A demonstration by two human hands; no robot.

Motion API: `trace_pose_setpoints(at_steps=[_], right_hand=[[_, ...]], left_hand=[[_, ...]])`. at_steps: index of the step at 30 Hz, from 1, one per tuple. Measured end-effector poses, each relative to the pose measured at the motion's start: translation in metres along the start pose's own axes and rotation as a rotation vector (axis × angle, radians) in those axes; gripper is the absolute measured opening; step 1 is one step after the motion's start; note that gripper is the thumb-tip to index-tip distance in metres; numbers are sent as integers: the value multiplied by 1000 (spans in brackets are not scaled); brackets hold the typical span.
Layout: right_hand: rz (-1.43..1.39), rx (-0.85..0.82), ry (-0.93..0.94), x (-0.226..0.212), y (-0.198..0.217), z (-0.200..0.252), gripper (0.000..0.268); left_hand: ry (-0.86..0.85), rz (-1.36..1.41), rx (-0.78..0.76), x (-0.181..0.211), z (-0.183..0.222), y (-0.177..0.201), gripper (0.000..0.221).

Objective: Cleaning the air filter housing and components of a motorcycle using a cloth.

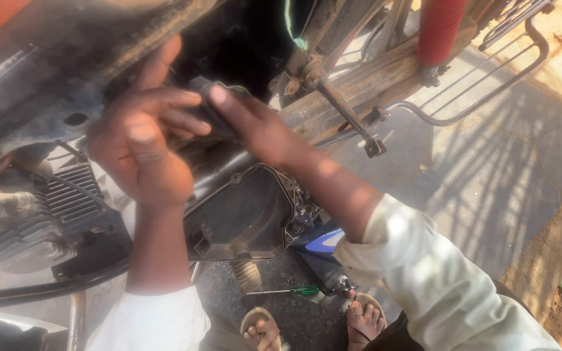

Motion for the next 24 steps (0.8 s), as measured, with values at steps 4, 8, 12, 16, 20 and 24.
trace_pose_setpoints(at_steps=[4,8,12,16,20,24], right_hand=[[-51,44,86,17,0,-28,108],[-242,113,75,22,3,-46,104],[-427,57,255,-2,-2,-42,87],[-32,-86,592,12,9,-56,74],[112,-130,701,24,10,-60,81],[380,-78,654,11,2,-44,82]], left_hand=[[47,-19,24,4,1,0,71],[50,-36,12,5,0,-1,72],[60,-32,12,0,0,-2,73],[56,-21,10,3,-3,-4,74],[33,-115,6,7,-6,-3,77],[42,-148,0,5,-6,-6,82]])
Point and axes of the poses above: each hand's wrist, its own z-axis away from the middle knuckle, its own y-axis out of the back of the hand, x = y × z, the point moved 5 cm from there along -z, towards the middle knuckle, and after that the axes turned 15 degrees about y, right-handed, at the moved point
